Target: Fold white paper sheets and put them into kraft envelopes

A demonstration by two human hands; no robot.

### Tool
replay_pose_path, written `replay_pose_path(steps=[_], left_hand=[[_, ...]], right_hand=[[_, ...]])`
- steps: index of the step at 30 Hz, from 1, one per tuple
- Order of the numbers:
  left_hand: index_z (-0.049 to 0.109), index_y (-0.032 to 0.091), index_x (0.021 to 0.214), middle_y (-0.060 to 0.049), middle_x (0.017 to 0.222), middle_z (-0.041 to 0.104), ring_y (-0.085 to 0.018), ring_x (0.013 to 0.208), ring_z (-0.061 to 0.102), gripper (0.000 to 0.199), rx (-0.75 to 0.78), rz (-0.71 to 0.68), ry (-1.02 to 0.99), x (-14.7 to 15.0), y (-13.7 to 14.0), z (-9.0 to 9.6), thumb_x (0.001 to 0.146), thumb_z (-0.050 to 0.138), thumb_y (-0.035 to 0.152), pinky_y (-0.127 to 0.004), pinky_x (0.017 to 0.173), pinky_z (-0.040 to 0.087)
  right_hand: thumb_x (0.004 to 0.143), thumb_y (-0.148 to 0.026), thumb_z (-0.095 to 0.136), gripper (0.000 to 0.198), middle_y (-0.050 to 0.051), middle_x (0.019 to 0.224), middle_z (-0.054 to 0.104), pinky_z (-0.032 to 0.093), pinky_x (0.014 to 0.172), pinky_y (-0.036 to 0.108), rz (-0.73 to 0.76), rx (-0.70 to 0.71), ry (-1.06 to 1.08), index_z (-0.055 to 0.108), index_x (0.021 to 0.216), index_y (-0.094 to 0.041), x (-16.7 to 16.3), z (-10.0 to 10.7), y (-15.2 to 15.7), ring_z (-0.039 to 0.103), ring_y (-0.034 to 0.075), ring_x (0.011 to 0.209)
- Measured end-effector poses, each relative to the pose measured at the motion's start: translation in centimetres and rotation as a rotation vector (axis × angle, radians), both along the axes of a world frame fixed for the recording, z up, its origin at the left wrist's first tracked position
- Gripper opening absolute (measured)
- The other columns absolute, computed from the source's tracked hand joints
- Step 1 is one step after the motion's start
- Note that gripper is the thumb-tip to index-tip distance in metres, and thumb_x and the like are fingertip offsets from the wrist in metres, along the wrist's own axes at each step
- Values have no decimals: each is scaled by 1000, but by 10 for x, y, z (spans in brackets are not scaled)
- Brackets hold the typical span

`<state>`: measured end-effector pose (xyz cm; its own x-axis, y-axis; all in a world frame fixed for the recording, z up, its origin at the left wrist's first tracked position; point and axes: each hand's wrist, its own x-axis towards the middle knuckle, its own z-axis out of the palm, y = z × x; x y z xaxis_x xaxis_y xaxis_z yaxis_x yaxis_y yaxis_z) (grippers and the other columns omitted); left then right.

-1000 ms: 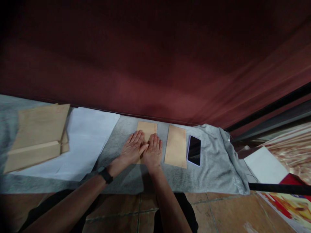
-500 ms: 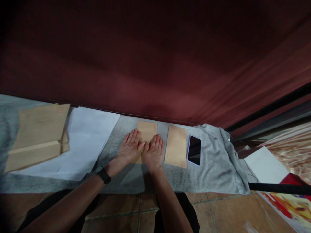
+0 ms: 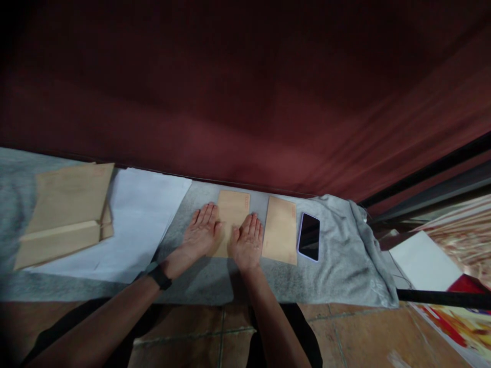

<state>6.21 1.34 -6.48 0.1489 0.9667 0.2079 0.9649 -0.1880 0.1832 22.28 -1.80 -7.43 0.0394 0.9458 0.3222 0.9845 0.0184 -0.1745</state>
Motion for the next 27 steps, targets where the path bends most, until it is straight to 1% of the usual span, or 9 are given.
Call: replay_pose_path(steps=[3,5,8,10,13,16,18,21,27], left_hand=[[37,4,155,-19,163,37,-29,154,30,61,3,21,-24,0,-1,3,102,32,33,-49,128,22],[35,4,156,-19,164,35,-28,155,28,61,20,-13,-49,1,-4,8,102,31,32,-48,128,22],[31,6,158,-16,166,33,-26,157,24,61,59,-177,-76,6,-14,15,103,30,30,-49,129,21],[28,8,160,-15,166,33,-24,157,23,60,62,-296,-73,10,-23,16,102,29,27,-48,129,20],[24,11,161,-15,166,33,-25,157,24,62,34,-374,-38,14,-33,10,100,30,21,-49,128,22],[24,12,162,-17,165,34,-27,156,25,64,10,-382,0,16,-37,0,99,35,21,-50,127,24],[26,11,161,-18,165,35,-27,156,26,64,2,-371,17,17,-37,-4,99,37,22,-50,127,24],[30,8,159,-18,166,33,-28,156,24,62,-3,-345,38,18,-36,-5,99,37,20,-48,129,22],[33,7,158,-18,166,33,-28,157,22,60,3,-324,35,15,-34,0,99,34,18,-50,129,22]], right_hand=[[108,-38,33,61,27,161,38,31,121,53,8,13,24,39,154,1,2,-1,-2,36,34,150],[109,-38,29,61,24,162,35,29,122,53,21,16,52,36,156,0,3,-1,-3,32,33,152],[109,-37,24,60,19,166,31,28,124,50,78,-22,120,28,160,-5,0,5,-7,25,27,156],[110,-35,19,58,14,167,31,27,125,47,149,-69,178,26,162,-11,-4,11,-9,25,22,156],[110,-34,15,57,11,166,35,27,125,44,251,-112,240,29,161,-14,-11,18,-12,28,18,155],[110,-37,17,58,12,164,38,25,126,43,318,-136,227,32,160,-12,-16,22,-14,28,18,155],[110,-38,18,58,12,165,37,23,127,42,325,-150,202,32,160,-11,-18,22,-15,27,18,155],[111,-37,17,58,11,165,36,23,127,41,273,-146,169,33,160,-11,-18,21,-16,27,19,156],[111,-37,21,56,12,164,38,24,127,42,206,-111,86,40,157,-11,-16,16,-15,32,20,154]])
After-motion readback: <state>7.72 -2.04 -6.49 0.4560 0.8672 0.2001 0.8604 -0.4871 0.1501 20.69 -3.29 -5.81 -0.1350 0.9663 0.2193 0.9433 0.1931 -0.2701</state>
